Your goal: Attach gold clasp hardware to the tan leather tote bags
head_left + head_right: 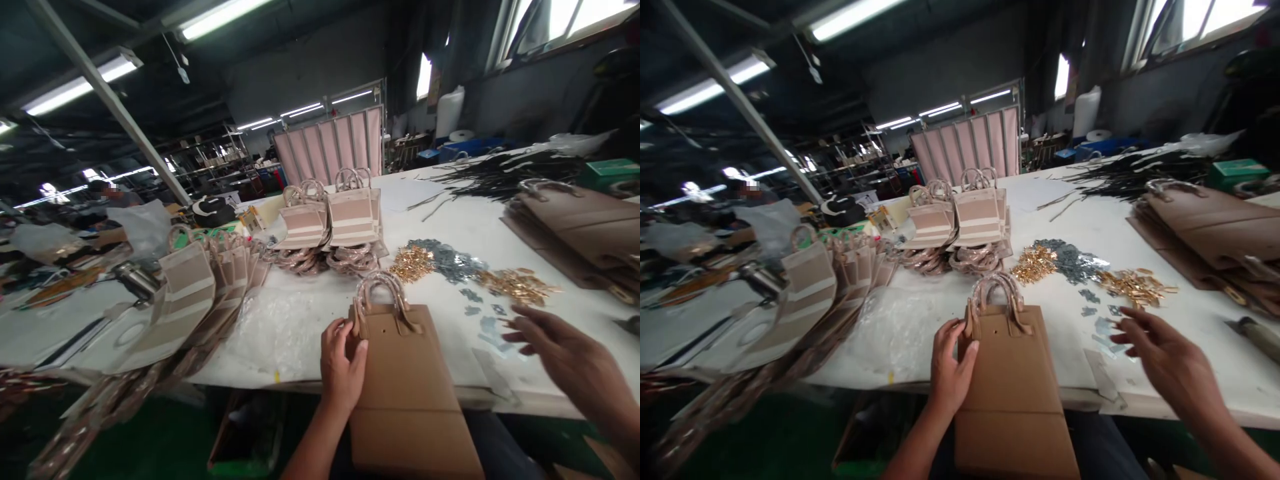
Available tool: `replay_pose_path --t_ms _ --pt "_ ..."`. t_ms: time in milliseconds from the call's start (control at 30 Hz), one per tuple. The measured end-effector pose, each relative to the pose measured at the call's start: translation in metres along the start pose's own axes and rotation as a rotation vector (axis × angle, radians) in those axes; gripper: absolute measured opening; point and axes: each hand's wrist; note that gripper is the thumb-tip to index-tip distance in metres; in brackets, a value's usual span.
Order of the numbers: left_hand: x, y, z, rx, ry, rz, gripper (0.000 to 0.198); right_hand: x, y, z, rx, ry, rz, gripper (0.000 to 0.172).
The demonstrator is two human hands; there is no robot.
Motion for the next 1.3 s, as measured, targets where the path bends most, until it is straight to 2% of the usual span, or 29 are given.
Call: replay_pose_path --t_ms 67,133,200,300,367,500,633,833,933,1067,1133,1233,1300 --pt "0.000 0.004 0.002 0.002 -0.008 0.000 0.025 0.027 -0.030 0.027 0.223 0.241 0.072 0.066" --pt "-0.001 0.008 0.004 -0.012 -0.038 -0.026 0.018 0.050 -0.055 0.059 0.445 0.447 0.129 0.064" --pt "-0.004 0.011 0.006 -0.024 -0.098 -0.081 0.012 0.065 -0.071 0.092 0.601 0.588 0.197 0.065" --pt "-0.011 0.012 0.008 -0.018 -0.225 -0.200 0.008 0.066 -0.078 0.128 0.664 0.718 0.250 0.063" --pt "-0.015 0.012 0.010 -0.031 -0.298 -0.261 0.010 0.059 -0.077 0.140 0.663 0.759 0.263 0.060" --pt "-0.019 0.010 0.014 -0.112 -0.340 -0.335 0.023 0.046 -0.074 0.144 0.675 0.784 0.271 0.054" --pt "-0.017 0.008 0.013 -0.097 -0.334 -0.350 0.024 0.045 -0.077 0.142 0.650 0.767 0.246 0.054" --pt "-0.018 0.008 -0.006 -0.024 -0.211 -0.278 0.020 0.046 -0.089 0.146 0.600 0.653 0.127 0.051" --pt "-0.024 0.006 -0.017 -0.018 -0.234 -0.335 0.021 0.046 -0.094 0.148 0.608 0.602 0.072 0.048" --pt "-0.031 0.002 -0.022 -0.092 -0.427 -0.514 0.053 0.049 -0.096 0.150 0.634 0.514 0.033 0.043" --pt "-0.033 0.000 -0.020 -0.175 -0.580 -0.633 0.062 0.050 -0.096 0.150 0.631 0.446 -0.055 0.039" --pt "-0.039 -0.001 -0.016 -0.271 -0.822 -0.782 0.052 0.054 -0.096 0.148 0.582 0.284 -0.294 0.030" --pt "-0.046 0.000 -0.015 -0.244 -0.981 -0.827 0.040 0.056 -0.095 0.147 0.546 0.188 -0.448 0.023"
Point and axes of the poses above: each hand's wrist, its own y-axis towards the middle knuckle, its own z-axis out of the palm, x = y × z, and after that the axes turned 2 degrees about z, right-handed
